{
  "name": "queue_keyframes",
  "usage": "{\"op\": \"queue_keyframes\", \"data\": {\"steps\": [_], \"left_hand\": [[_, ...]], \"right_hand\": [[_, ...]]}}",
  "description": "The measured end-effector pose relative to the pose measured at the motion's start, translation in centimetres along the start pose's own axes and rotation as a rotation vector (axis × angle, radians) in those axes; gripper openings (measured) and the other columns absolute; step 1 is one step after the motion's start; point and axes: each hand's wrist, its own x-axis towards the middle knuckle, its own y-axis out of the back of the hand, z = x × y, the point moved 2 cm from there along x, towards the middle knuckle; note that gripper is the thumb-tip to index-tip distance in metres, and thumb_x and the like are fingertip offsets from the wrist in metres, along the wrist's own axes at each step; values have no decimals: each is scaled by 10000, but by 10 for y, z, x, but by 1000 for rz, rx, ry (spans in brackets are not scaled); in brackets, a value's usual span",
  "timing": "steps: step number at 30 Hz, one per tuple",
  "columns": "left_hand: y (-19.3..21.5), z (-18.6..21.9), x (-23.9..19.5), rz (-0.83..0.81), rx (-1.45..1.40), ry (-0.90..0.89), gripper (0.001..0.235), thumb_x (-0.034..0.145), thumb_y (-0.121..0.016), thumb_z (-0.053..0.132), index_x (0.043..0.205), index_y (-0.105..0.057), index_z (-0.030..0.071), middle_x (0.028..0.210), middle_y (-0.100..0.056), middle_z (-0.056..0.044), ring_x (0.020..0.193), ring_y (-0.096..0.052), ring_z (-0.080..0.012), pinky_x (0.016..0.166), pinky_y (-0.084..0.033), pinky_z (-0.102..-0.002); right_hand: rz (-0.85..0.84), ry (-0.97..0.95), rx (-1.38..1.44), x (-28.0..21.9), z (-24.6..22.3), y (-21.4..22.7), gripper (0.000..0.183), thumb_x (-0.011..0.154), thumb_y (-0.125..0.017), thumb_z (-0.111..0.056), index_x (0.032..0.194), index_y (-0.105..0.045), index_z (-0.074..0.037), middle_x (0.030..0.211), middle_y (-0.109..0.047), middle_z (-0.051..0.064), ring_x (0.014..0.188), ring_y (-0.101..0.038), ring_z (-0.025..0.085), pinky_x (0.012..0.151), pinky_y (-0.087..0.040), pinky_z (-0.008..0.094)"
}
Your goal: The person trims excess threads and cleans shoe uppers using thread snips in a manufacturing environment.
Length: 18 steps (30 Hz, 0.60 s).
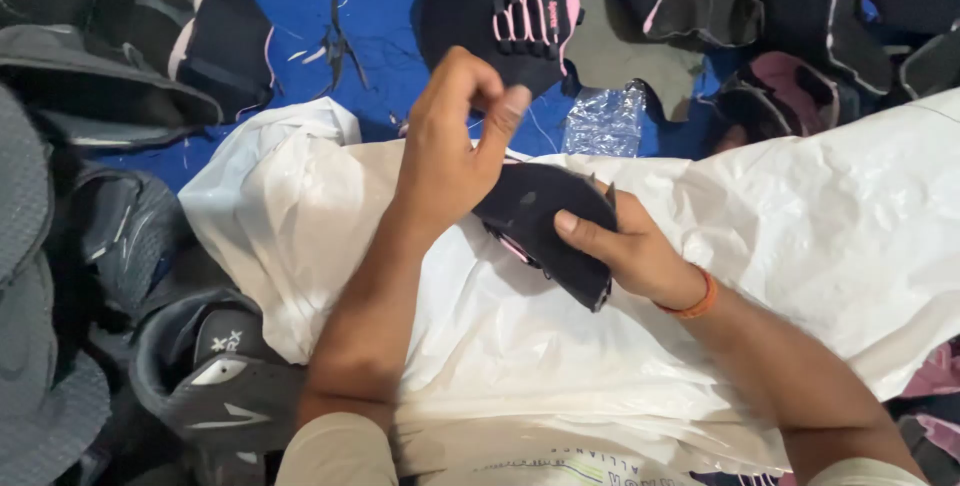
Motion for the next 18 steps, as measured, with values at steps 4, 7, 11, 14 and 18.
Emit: {"op": "queue_keyframes", "data": {"steps": [4,7,11,14,18], "left_hand": [[2,-1,5,-19,-205,104,271,920,-743,50,938,-486,-32,848,-545,-48,796,-598,-102,745,-513,-260],[-3,-20,-3,-83,-222,99,189,930,-796,8,937,-609,-23,911,-633,-53,817,-647,-99,745,-555,-257],[-14,-27,-8,-350,-484,375,55,922,-660,-68,959,-667,-28,855,-710,-69,742,-731,-110,640,-606,-258],[-24,-22,-11,-577,-384,393,63,919,-624,-57,941,-671,-22,807,-715,-81,670,-735,-126,563,-604,-278],[-52,-28,-25,-795,-186,298,56,923,-621,10,903,-571,-4,809,-652,-111,595,-705,-209,534,-576,-344]], "right_hand": [[-34,41,-111,-1,2,9,376,1067,-591,-270,1261,-599,53,1076,-651,88,905,-657,118,776,-557,270],[-170,91,-174,3,-6,8,410,1040,-596,-282,1317,-587,20,1123,-669,84,952,-627,100,793,-529,252],[-108,250,121,14,-34,23,578,1065,-516,-518,1257,-597,21,1161,-700,86,846,-573,69,764,-464,222],[109,255,127,23,-40,59,623,1043,-492,-564,1275,-611,2,1041,-707,57,594,-455,27,524,-382,190],[501,45,-497,58,-10,108,364,1076,-572,-317,1306,-601,-35,922,-625,37,627,-459,46,517,-352,224]]}}
